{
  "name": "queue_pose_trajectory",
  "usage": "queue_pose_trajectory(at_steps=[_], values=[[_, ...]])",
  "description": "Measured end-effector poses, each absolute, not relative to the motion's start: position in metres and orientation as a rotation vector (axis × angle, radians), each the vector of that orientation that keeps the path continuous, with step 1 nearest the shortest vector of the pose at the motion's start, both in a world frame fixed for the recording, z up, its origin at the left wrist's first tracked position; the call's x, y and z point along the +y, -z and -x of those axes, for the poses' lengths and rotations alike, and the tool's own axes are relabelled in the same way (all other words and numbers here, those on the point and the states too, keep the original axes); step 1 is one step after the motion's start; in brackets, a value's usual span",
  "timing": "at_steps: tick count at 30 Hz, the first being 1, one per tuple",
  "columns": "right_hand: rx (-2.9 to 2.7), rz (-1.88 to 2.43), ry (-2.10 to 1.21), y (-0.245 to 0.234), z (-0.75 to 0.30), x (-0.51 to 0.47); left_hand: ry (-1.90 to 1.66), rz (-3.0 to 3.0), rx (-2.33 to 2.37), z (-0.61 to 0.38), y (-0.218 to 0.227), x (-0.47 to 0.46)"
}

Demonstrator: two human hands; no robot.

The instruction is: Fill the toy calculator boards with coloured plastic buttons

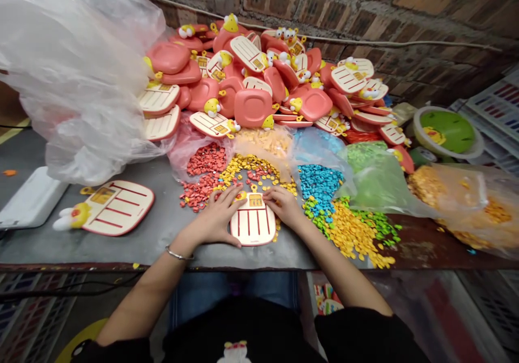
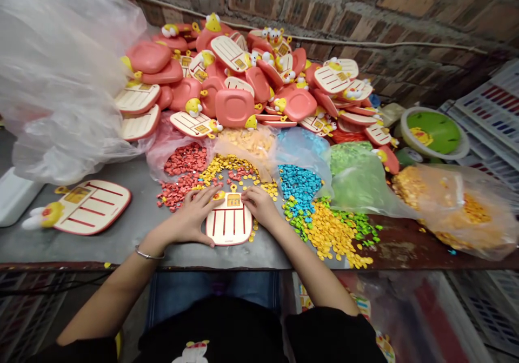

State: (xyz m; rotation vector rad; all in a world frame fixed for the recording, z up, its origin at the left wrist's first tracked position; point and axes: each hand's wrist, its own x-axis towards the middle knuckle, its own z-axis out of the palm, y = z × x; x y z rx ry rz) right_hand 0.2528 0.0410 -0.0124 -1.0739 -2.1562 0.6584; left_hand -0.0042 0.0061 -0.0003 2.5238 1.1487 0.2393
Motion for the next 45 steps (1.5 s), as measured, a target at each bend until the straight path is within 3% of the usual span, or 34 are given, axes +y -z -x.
queue_pose_trajectory(at_steps=[9,20,45], values=[[-1.939,1.292,-0.887,0.008,-0.253,0.013,-0.226,-2.476,1.158,0.001,0.001,0.006],[-1.915,1.208,-1.076,0.014,-0.244,0.021,-0.277,-2.427,1.125,0.002,0.004,0.006],[-1.724,1.282,-1.077,0.021,-0.195,0.011,-0.269,-2.411,1.154,0.000,0.004,0.007]])
